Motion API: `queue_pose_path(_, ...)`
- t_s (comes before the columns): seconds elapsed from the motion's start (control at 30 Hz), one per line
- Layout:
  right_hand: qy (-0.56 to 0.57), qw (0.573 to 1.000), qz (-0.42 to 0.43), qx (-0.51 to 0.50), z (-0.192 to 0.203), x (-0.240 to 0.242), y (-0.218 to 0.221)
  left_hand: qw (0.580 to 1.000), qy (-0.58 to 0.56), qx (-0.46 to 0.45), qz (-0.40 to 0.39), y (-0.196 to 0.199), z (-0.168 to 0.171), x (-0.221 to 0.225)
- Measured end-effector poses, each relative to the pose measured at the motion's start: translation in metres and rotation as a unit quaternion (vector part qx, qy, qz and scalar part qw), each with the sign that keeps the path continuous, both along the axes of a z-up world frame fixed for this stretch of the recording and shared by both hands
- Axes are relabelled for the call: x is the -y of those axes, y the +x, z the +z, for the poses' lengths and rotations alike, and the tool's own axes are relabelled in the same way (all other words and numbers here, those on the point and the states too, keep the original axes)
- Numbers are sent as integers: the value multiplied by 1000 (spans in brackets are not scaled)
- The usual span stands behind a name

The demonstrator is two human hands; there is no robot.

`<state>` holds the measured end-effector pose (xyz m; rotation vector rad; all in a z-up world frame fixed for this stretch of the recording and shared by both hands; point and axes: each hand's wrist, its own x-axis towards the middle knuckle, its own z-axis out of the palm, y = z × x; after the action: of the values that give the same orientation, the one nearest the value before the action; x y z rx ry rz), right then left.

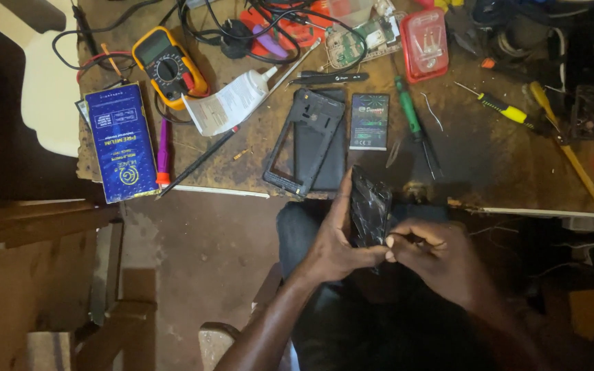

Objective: Disassembling a mobile phone to inspect and repair the motherboard and internal components.

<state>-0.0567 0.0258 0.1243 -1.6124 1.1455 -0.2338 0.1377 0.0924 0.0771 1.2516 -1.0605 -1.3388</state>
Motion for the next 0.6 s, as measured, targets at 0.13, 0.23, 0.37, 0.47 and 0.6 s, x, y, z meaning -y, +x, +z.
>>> queue_pose_path(0.13, -33, 999, 14, 26, 1, -2, 1, 1000, -7, -17, -2, 0, 3, 0)
queue_pose_path(0.23, -43, 998, 7, 39, -1, -3, 0, 1000, 0, -27, -4, 0, 10, 1)
queue_pose_path(0.37, -47, 999, 2, 28, -2, -3, 0, 1000, -10, -21, -13, 1, 6, 3)
queue_pose_path(0.47, -42, 998, 14, 32, -1, -3, -1, 999, -30, 0, -12, 0, -4, -1)
queue_pose_path(0.6, -35, 999, -4, 19, 1, -4, 4, 1000, -18, -12, -11, 1, -8, -2)
